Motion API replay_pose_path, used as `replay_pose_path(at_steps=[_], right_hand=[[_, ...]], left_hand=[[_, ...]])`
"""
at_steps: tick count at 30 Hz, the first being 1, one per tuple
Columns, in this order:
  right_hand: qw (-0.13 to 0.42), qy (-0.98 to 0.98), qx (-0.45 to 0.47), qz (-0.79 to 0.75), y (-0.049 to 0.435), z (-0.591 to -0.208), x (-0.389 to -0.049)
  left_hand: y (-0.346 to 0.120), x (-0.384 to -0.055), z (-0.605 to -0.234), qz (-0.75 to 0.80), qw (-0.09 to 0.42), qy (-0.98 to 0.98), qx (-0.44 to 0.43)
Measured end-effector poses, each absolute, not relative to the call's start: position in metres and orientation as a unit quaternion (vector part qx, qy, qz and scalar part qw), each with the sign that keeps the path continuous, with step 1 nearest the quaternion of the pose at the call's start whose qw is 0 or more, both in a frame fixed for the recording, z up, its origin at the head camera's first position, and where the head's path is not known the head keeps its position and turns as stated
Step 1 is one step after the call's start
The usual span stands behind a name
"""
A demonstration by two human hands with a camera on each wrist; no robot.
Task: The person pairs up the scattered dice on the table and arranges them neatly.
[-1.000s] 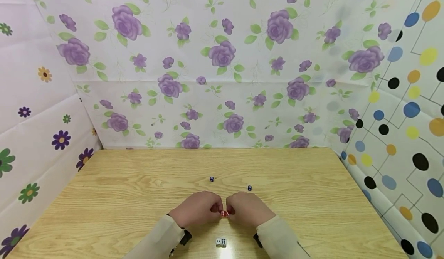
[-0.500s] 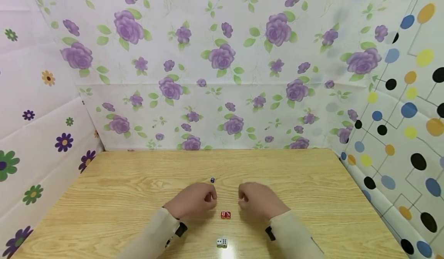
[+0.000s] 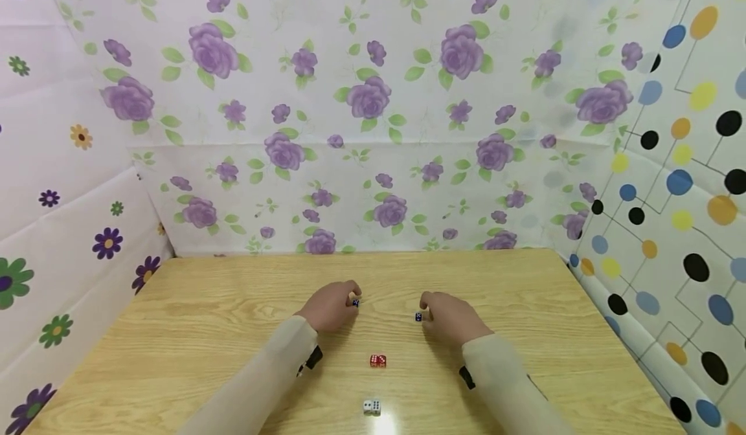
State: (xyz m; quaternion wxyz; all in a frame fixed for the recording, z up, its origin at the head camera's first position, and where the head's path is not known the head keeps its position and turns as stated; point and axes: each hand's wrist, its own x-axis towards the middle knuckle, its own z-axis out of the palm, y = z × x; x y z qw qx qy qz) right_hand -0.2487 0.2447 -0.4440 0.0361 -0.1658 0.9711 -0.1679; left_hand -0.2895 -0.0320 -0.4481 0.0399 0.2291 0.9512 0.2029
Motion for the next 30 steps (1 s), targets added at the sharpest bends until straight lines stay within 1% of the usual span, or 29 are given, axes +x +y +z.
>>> replay_pose_path(at_steps=[6,10,16,23,30], right_hand=[[0.022,0.975,-0.169,-0.146,0.233,-0.446,-0.251],[0.019,0.978,-0.161,-0.133,0.23,-0.443,-0.247],[-0.004,0.977,-0.184,-0.105,0.22,-0.44,-0.241],[0.004,0.981,-0.157,-0.11,0.214,-0.438,-0.239],[-0.003,0.98,-0.171,-0.101,0.212,-0.438,-0.242]], left_hand=[[-0.028,-0.296,-0.448,0.192,0.014,0.951,0.243],[-0.024,-0.294,-0.441,0.188,0.016,0.951,0.245],[-0.024,-0.29,-0.439,0.188,0.017,0.953,0.238],[-0.025,-0.289,-0.442,0.186,0.025,0.953,0.238],[-0.025,-0.284,-0.439,0.199,0.041,0.952,0.23]])
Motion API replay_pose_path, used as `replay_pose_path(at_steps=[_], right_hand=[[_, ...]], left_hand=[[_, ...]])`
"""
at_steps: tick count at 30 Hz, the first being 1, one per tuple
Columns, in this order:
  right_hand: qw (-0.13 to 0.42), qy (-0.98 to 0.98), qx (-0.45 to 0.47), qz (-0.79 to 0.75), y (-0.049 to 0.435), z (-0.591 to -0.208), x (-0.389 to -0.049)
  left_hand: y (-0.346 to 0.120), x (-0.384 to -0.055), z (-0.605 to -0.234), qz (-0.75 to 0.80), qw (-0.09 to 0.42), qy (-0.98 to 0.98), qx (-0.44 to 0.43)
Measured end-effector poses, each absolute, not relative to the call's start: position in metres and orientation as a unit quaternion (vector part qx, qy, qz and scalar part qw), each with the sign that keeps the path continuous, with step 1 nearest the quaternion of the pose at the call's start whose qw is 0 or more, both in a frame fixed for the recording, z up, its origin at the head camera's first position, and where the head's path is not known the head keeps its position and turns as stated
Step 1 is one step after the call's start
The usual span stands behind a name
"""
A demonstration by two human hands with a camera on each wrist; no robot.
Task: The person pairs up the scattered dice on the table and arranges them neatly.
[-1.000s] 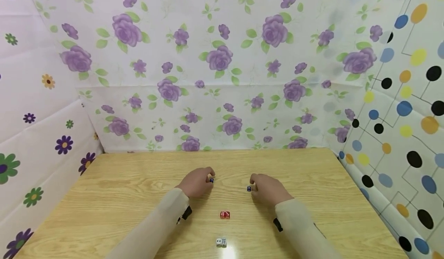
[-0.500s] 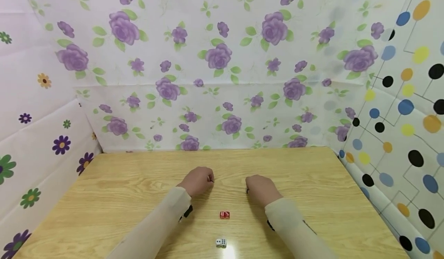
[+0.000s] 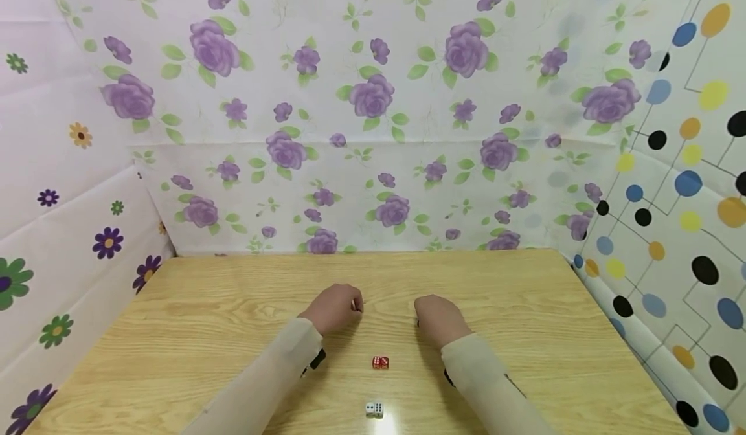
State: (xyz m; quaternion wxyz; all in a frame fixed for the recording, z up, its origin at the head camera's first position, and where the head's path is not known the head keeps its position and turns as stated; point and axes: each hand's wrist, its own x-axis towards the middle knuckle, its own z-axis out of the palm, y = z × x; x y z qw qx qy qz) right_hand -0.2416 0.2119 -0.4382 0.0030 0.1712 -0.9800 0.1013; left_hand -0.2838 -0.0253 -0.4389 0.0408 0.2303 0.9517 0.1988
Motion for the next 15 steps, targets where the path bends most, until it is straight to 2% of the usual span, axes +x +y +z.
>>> replay_pose_path(at_steps=[9,15], right_hand=[[-0.033,-0.976,0.149,0.158,0.218,-0.443,-0.244],[-0.029,-0.97,0.162,0.177,0.209,-0.45,-0.242]], left_hand=[[-0.031,-0.272,-0.439,0.225,0.053,0.941,0.246],[-0.032,-0.264,-0.443,0.238,0.049,0.936,0.255]])
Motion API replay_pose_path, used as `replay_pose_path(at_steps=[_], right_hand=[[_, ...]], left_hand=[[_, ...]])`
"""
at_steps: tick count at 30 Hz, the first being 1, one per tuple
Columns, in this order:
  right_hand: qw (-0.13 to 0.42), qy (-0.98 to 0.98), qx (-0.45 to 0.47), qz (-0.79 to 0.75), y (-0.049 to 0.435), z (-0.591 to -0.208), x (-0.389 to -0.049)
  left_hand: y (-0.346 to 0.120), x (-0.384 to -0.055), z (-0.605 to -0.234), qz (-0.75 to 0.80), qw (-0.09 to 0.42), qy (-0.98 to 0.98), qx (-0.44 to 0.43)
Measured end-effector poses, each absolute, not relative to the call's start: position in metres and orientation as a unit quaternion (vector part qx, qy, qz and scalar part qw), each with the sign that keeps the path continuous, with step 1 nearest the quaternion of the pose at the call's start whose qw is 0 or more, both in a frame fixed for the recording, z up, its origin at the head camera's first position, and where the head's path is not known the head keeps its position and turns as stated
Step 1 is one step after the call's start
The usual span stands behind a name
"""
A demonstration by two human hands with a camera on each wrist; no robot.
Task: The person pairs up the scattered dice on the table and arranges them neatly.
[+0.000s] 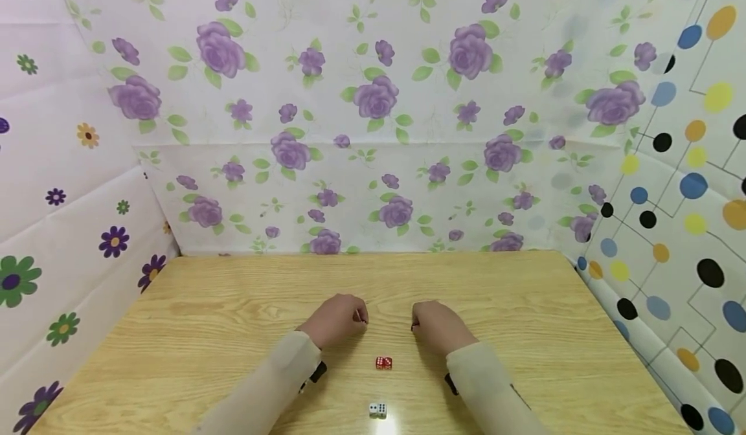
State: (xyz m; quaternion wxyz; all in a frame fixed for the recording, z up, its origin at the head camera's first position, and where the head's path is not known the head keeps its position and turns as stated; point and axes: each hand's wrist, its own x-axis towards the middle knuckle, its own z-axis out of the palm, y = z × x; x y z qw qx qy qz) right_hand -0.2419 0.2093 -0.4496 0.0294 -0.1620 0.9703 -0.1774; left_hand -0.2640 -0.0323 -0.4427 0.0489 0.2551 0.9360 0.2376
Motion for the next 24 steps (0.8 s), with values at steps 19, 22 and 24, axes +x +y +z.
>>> replay_pose_path(at_steps=[19,22,24], right_hand=[[0.028,0.965,-0.155,-0.209,0.2001,-0.452,-0.2336],[0.019,0.965,-0.164,-0.204,0.1991,-0.4533,-0.2337],[0.01,0.965,-0.168,-0.201,0.1988,-0.4545,-0.2347]], left_hand=[[-0.0304,-0.2555,-0.4489,0.26,0.069,0.928,0.259],[-0.0314,-0.2547,-0.449,0.27,0.067,0.926,0.257],[-0.0319,-0.2543,-0.4475,0.271,0.064,0.925,0.257]])
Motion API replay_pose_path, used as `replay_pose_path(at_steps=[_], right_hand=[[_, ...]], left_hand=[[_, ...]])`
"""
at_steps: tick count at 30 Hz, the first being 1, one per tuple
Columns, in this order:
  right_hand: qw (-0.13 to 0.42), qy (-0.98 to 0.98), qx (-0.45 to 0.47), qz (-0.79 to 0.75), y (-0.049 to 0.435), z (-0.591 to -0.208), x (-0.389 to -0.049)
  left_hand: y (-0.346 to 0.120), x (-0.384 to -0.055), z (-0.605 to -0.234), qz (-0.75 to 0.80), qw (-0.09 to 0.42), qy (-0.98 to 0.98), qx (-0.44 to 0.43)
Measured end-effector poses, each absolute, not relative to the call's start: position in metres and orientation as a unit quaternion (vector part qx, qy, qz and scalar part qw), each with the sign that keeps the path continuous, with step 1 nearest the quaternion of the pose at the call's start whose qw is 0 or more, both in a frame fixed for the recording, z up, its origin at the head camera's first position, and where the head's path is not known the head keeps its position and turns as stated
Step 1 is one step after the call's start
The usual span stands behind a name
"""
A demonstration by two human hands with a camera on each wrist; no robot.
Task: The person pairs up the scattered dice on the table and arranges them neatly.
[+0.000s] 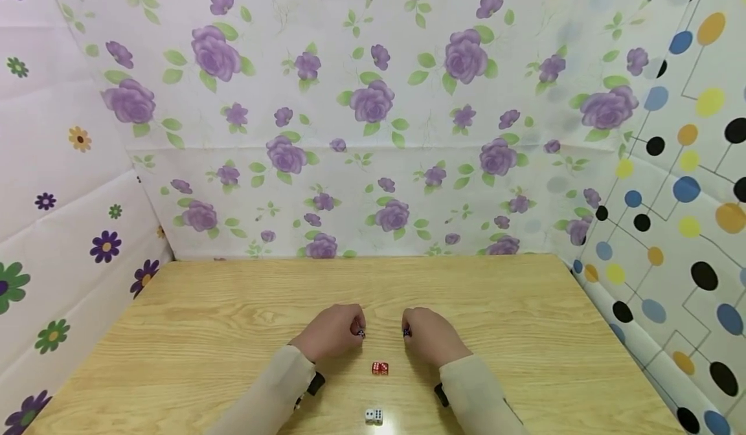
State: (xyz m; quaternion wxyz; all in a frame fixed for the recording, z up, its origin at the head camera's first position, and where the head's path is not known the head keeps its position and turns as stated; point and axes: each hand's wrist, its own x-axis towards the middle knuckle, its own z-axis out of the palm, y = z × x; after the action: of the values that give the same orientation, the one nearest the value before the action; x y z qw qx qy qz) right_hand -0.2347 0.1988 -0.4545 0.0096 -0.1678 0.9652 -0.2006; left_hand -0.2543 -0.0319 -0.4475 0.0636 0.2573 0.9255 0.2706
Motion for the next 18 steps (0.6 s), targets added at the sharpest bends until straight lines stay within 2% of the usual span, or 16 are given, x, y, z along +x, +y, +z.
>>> replay_pose_path(at_steps=[9,18], right_hand=[[0.009,0.963,-0.18,-0.198,0.1953,-0.4521,-0.2317],[0.009,0.967,-0.17,-0.188,0.194,-0.4496,-0.2307]], left_hand=[[-0.0308,-0.2534,-0.4491,0.247,0.056,0.928,0.272],[-0.034,-0.2499,-0.4439,0.243,0.07,0.929,0.269]])
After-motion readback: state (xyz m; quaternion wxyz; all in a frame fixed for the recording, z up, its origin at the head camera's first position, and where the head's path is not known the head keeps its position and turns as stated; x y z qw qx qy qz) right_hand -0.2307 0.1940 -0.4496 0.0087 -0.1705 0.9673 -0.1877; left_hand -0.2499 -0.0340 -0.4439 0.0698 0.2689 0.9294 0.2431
